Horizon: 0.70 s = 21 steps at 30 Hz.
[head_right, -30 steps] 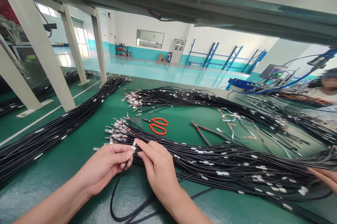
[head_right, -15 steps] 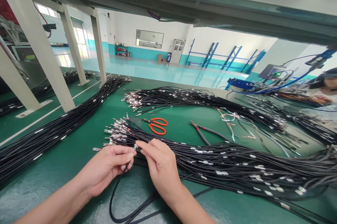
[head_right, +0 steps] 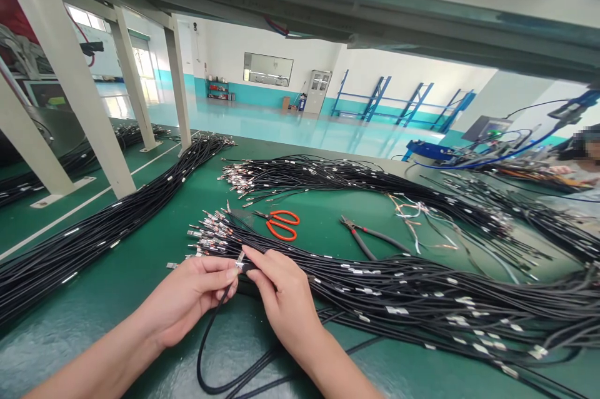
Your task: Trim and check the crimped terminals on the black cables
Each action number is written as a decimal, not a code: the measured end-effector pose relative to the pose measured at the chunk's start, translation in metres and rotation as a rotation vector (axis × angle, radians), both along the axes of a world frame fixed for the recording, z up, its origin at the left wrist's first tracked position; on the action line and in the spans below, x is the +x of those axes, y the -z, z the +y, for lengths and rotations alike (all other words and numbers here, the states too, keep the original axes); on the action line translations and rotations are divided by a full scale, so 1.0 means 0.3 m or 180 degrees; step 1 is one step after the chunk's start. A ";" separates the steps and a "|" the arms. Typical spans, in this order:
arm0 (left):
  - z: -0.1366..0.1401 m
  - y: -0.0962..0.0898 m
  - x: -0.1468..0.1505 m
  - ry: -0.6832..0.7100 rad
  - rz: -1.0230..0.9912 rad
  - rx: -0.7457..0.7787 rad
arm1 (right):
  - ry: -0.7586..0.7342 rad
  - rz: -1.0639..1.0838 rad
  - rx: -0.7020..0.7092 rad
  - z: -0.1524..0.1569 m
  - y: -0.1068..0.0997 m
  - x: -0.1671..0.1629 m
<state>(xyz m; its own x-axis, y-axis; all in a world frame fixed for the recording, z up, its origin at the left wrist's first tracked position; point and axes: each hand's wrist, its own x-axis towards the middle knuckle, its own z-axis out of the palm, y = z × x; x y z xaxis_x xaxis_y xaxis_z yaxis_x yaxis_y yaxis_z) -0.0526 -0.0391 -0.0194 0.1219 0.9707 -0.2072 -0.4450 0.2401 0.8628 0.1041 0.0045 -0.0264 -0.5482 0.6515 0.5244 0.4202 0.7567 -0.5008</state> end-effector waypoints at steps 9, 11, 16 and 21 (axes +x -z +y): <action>-0.002 -0.005 0.004 0.0005 0.0031 0.0004 | 0.0062 0.0198 -0.0203 0.005 -0.009 0.004; -0.004 -0.009 0.007 -0.0036 0.0071 0.0008 | 0.0222 0.0427 -0.0471 -0.004 -0.028 0.005; -0.017 -0.019 0.023 -0.0007 0.0160 0.0044 | 0.0508 0.0745 -0.1119 -0.024 -0.079 -0.004; -0.029 -0.023 0.034 0.0056 0.0198 0.0076 | 0.0362 0.0546 -0.0937 -0.027 -0.083 -0.018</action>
